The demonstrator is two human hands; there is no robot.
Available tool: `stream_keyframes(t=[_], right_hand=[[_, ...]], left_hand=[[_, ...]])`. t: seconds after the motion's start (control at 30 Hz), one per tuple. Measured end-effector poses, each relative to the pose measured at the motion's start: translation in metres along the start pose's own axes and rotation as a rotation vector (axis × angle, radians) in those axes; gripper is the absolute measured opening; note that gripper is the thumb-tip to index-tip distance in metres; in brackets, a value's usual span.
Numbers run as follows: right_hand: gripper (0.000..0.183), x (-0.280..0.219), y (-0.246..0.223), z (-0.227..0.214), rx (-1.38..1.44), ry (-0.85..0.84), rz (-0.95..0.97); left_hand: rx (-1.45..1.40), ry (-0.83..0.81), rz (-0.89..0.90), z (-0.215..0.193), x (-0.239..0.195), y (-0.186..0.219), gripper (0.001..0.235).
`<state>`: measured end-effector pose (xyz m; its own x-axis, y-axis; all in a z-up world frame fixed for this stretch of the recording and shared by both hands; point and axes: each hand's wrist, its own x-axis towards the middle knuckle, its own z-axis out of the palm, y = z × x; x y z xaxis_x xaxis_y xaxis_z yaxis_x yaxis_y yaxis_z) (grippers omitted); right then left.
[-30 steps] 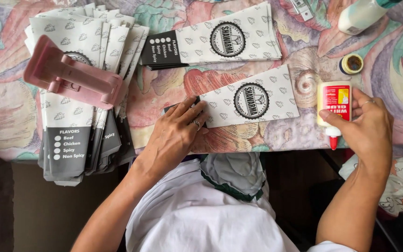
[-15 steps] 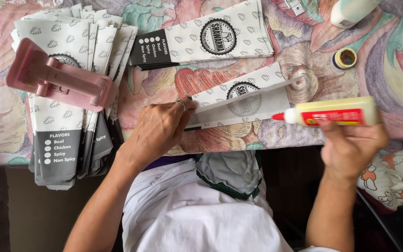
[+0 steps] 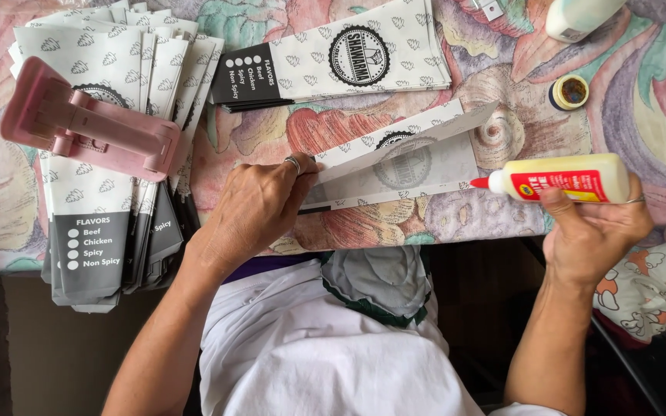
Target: The person applies glue to the edges of printed shawarma packaging sleeves and presses the layers together to seal them by hand.
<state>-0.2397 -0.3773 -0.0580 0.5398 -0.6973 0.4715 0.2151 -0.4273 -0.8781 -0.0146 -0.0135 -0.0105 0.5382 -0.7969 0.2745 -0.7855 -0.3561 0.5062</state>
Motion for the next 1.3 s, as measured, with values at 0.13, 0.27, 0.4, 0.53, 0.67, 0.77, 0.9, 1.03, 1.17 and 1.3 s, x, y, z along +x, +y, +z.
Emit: stream_keyframes(t=[0.13,0.27,0.4,0.53,0.67,0.77,0.9,1.03,1.17,1.3], right_hand=[[0.044,0.003,-0.005,-0.001,-0.023,-0.016,0.017],[0.046,-0.006,-0.007,0.014,0.024,-0.020,0.019],[0.042,-0.023,-0.014,0.048,0.113,-0.051,0.058],[0.035,-0.045,-0.019,0.093,0.186,-0.087,0.097],[0.043,-0.069,-0.011,0.130,0.272,-0.166,0.089],[0.040,-0.081,-0.019,0.155,0.313,-0.224,0.108],[0.037,-0.105,-0.018,0.187,0.412,-0.275,0.147],[0.038,-0.106,-0.042,0.210,0.409,-0.301,0.128],[0.041,-0.074,-0.050,0.167,0.448,-0.149,0.235],[0.040,-0.008,-0.036,0.090,0.334,0.013,0.175]], left_hand=[[0.003,0.002,-0.002,0.000,0.001,-0.001,0.015],[-0.040,-0.029,-0.014,-0.003,0.004,-0.002,0.015],[-0.052,-0.085,-0.044,-0.007,0.006,-0.005,0.016],[-0.095,-0.148,-0.135,-0.012,0.011,-0.010,0.014],[-0.219,-0.161,-0.232,-0.007,0.016,-0.026,0.013],[-0.282,-0.155,-0.245,-0.007,0.020,-0.030,0.014],[-0.346,-0.175,-0.269,-0.005,0.023,-0.037,0.016],[-0.354,-0.192,-0.243,-0.013,0.023,-0.030,0.018],[-0.278,-0.172,-0.212,-0.020,0.021,-0.005,0.018],[-0.078,-0.079,-0.108,-0.015,0.007,0.014,0.013]])
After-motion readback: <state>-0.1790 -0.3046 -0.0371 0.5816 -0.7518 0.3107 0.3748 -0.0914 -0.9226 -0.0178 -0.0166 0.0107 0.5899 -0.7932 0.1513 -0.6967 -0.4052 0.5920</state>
